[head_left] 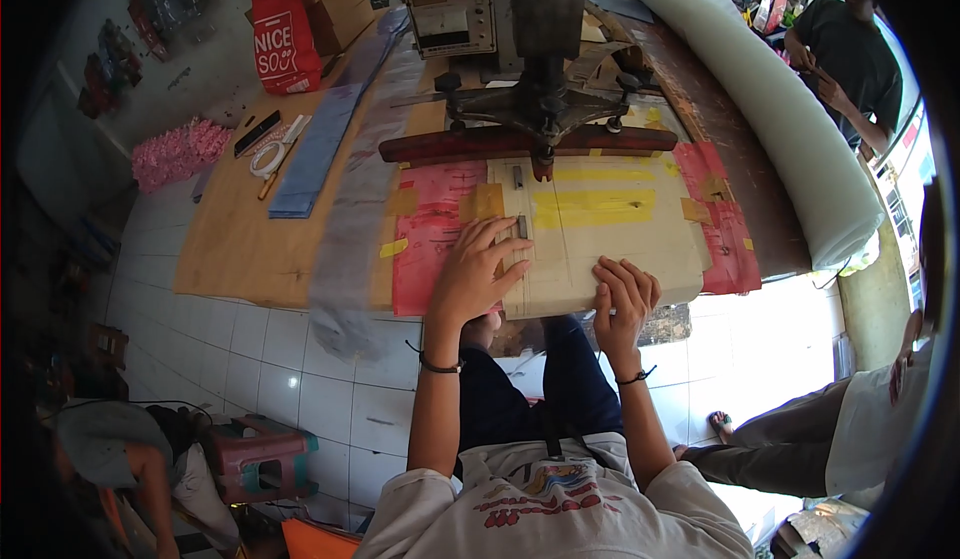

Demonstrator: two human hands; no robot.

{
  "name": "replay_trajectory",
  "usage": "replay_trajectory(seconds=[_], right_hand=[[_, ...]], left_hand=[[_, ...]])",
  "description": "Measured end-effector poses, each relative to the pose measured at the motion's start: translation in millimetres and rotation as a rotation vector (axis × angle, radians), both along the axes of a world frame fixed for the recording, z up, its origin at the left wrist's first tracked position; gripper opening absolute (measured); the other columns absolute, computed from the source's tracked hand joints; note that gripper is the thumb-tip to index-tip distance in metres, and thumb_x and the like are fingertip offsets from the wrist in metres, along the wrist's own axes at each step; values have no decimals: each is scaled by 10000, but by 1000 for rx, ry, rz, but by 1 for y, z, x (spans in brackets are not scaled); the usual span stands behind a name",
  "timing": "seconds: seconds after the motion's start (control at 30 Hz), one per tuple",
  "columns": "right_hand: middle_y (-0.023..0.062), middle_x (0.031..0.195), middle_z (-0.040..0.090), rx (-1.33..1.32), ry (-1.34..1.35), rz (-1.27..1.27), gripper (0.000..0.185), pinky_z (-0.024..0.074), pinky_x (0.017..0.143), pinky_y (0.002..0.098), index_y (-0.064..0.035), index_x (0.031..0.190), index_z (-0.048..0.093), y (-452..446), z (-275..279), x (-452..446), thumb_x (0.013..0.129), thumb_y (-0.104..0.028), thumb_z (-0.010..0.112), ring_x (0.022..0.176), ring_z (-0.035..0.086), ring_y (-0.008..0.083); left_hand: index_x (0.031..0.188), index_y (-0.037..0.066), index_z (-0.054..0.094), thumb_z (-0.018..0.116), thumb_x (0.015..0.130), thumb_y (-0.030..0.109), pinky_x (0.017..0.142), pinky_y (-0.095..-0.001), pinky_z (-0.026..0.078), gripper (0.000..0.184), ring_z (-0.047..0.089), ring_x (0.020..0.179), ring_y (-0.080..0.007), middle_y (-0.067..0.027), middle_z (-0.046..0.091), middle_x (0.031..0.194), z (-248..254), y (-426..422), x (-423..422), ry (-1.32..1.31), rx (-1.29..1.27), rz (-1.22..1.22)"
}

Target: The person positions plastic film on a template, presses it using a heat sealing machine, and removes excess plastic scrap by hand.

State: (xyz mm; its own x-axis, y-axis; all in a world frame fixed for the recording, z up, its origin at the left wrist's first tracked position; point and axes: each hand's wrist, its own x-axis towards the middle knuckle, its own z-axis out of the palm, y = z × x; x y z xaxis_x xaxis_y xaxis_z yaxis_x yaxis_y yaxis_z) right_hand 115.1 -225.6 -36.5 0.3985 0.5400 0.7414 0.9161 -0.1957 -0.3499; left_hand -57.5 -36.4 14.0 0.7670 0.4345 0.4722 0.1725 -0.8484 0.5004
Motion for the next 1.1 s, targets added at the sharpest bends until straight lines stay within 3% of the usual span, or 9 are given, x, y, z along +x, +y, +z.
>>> replay_trajectory(seconds=[0.13, 0.27, 0.3, 0.4, 0.57, 0.7, 1.0, 1.1], right_hand=[[3, 1117, 753, -93, 155, -1, 154, 355, 1080, 424, -121, 1045, 760, 2, 34, -4, 940, -119, 648, 1154, 616, 243], [141, 1310, 650, -223, 124, 95, 243, 387, 1054, 474, -91, 1165, 702, 32, 54, 23, 936, -167, 676, 1222, 573, 335], [208, 1448, 547, -323, 131, 133, 358, 380, 1087, 502, -75, 1277, 647, 42, 54, 32, 948, -215, 672, 1312, 518, 388], [229, 1516, 499, -377, 42, 208, 430, 335, 1156, 516, -73, 1367, 601, 74, 45, 52, 980, -258, 634, 1405, 452, 412], [207, 1604, 420, -504, 4, 269, 491, 241, 1241, 527, -87, 1475, 536, 99, 49, 55, 1050, -331, 511, 1502, 358, 391], [172, 1624, 407, -566, -18, 295, 506, 205, 1264, 527, -106, 1511, 512, 98, 50, 57, 1076, -353, 437, 1521, 338, 370], [188, 1627, 396, -556, -28, 173, 526, 212, 1262, 532, -131, 1542, 482, 92, 45, 53, 1078, -370, 419, 1518, 348, 366], [191, 1635, 383, -614, 10, 178, 558, 162, 1272, 546, -151, 1557, 465, 78, 41, 48, 1066, -417, 448, 1534, 320, 372]], left_hand=[[1247, 190, 753, 692, 947, 344, 1181, -466, 359, 342, 501, 1332, -344, -144, 590, 1399, -1, -3, 2, 3, 79, 7], [1254, 249, 768, 660, 975, 384, 1200, -471, 326, 329, 479, 1358, -331, -150, 570, 1430, -2, -3, 0, 56, 98, 3], [1241, 246, 775, 660, 975, 383, 1202, -473, 323, 320, 474, 1366, -329, -149, 568, 1432, -1, -3, 0, 56, 82, 5], [1216, 240, 787, 661, 975, 378, 1207, -479, 315, 305, 465, 1380, -327, -147, 565, 1437, 0, -4, 0, 60, 69, 0], [1247, 243, 771, 670, 967, 382, 1212, -487, 311, 329, 475, 1373, -335, -146, 559, 1442, -3, -2, 0, 74, 79, -20], [1386, 279, 675, 691, 948, 372, 1190, -473, 338, 448, 484, 1362, -321, -118, 548, 1463, 1, -3, 2, 91, 102, 10], [1475, 240, 596, 687, 949, 361, 1196, -469, 332, 547, 461, 1397, -316, -80, 482, 1571, 2, -3, 1, 115, 99, 9], [1491, 239, 582, 685, 951, 372, 1215, -469, 312, 565, 450, 1410, -314, -86, 473, 1578, 3, 0, 2, 128, 96, -20]])
